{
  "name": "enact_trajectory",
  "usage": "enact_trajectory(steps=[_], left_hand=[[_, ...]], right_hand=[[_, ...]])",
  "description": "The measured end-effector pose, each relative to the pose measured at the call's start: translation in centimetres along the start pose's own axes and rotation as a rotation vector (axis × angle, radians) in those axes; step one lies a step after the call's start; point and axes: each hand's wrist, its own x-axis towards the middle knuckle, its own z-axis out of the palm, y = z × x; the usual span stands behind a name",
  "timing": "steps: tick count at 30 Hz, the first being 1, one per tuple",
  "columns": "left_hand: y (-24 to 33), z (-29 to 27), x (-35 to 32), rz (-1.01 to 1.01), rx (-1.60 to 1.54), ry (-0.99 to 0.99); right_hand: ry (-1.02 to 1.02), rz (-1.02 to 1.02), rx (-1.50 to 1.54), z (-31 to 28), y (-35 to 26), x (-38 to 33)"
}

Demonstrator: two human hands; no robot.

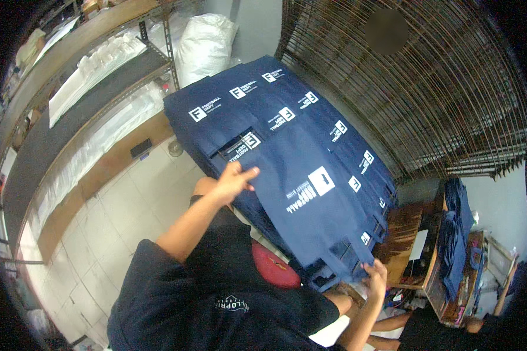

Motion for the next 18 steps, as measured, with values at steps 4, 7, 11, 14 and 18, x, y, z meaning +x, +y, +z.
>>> enact_trajectory(steps=[4, 7, 11, 14, 18], left_hand=[[-0.3, -6.7, 4.0, -0.005, -0.048, 0.23], [-0.1, -10.4, 6.2, 0.056, -0.051, 0.308], [-0.9, -13.9, 9.2, 0.114, 0.099, 0.497], [-2.9, -16.4, 11.1, 0.127, 0.241, 0.663], [-4.4, -17.9, 11.5, 0.087, 0.405, 0.736]], right_hand=[[0.011, -0.105, -0.011, 7.2, 0.0, 7.7], [-0.065, -0.105, -0.018, 12.6, -0.8, 11.9], [-0.092, -0.122, -0.032, 18.5, -0.3, 15.1], [-0.085, -0.068, -0.058, 20.9, 1.4, 17.5], [-0.081, -0.009, -0.091, 22.3, 2.2, 18.6]])
